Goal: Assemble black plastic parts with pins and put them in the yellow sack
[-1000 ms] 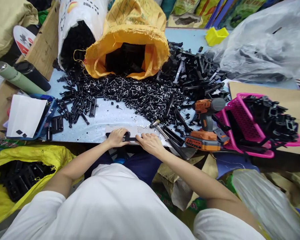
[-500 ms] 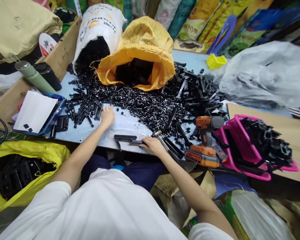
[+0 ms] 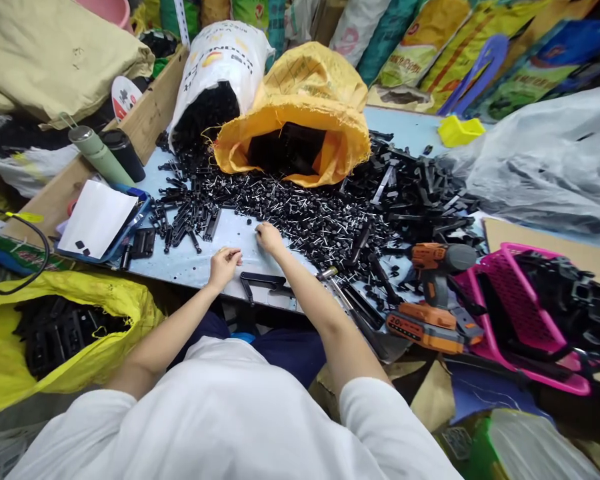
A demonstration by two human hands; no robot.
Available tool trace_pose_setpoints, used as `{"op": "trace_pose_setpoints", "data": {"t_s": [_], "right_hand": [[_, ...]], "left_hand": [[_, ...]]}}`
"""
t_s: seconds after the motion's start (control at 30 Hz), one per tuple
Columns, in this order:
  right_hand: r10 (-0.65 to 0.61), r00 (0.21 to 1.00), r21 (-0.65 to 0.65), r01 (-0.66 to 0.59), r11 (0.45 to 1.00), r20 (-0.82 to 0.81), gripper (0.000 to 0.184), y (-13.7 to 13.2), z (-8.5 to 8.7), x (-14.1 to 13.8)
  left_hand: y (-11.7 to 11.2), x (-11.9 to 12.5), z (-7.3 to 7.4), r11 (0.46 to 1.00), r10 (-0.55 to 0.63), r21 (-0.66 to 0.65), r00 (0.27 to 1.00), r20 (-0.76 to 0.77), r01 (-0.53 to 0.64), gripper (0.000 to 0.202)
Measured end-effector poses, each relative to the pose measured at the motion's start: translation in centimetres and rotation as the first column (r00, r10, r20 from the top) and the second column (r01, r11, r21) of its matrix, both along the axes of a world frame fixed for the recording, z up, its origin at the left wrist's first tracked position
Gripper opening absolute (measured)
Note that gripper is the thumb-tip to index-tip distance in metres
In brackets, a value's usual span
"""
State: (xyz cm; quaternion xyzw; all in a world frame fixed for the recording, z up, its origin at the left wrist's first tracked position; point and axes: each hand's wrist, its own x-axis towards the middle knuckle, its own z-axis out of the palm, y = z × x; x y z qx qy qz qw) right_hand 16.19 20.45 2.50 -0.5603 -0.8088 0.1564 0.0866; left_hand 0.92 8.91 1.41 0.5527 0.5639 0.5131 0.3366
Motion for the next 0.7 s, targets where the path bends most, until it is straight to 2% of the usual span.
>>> {"op": "trace_pose_setpoints", "data": {"t_s": [0.1, 0.2, 0.27, 0.33, 0.43, 0.57, 0.7], "right_hand": [[-0.037, 0.972, 0.027, 0.045, 0.999, -0.23, 0.018, -2.9, 0.2, 2.9], [-0.082, 0.856, 0.033, 0.115, 0.993, -0.511, 0.017, -7.1, 1.0, 6.4], [-0.123, 0.796, 0.005, 0.156, 0.988, -0.593, 0.023, -9.7, 1.3, 8.2], [-0.148, 0.785, -0.03, 0.163, 0.986, -0.602, 0.028, -11.7, 1.2, 9.4], [-0.12, 0.823, -0.03, 0.125, 0.992, -0.555, 0.029, -13.4, 0.8, 10.2], [-0.032, 0.897, 0.02, 0.046, 0.999, -0.44, 0.024, -14.0, 0.7, 10.3], [0.049, 0.956, 0.063, -0.032, 0.997, -0.29, 0.02, -14.2, 1.5, 10.3]], "left_hand": [[-2.5, -0.1, -0.7, 0.999, -0.037, 0.001, 0.997, 0.066, 0.037, 0.019], [-3.7, 0.1, -1.3, 0.995, -0.053, 0.082, 0.998, -0.027, 0.055, 0.017], [-4.1, 0.2, -1.3, 0.986, -0.061, 0.15, 0.991, -0.118, 0.079, 0.016], [-4.3, 0.3, -1.1, 0.975, -0.033, 0.211, 0.98, -0.198, 0.075, 0.015], [-4.4, 0.5, -0.8, 0.966, 0.042, 0.257, 0.975, -0.22, 0.016, 0.015], [-4.2, 0.6, -0.9, 0.971, 0.039, 0.239, 0.984, -0.174, 0.004, 0.014], [-4.2, 0.4, -1.1, 0.978, -0.012, 0.203, 0.991, -0.136, 0.039, 0.016]]}}
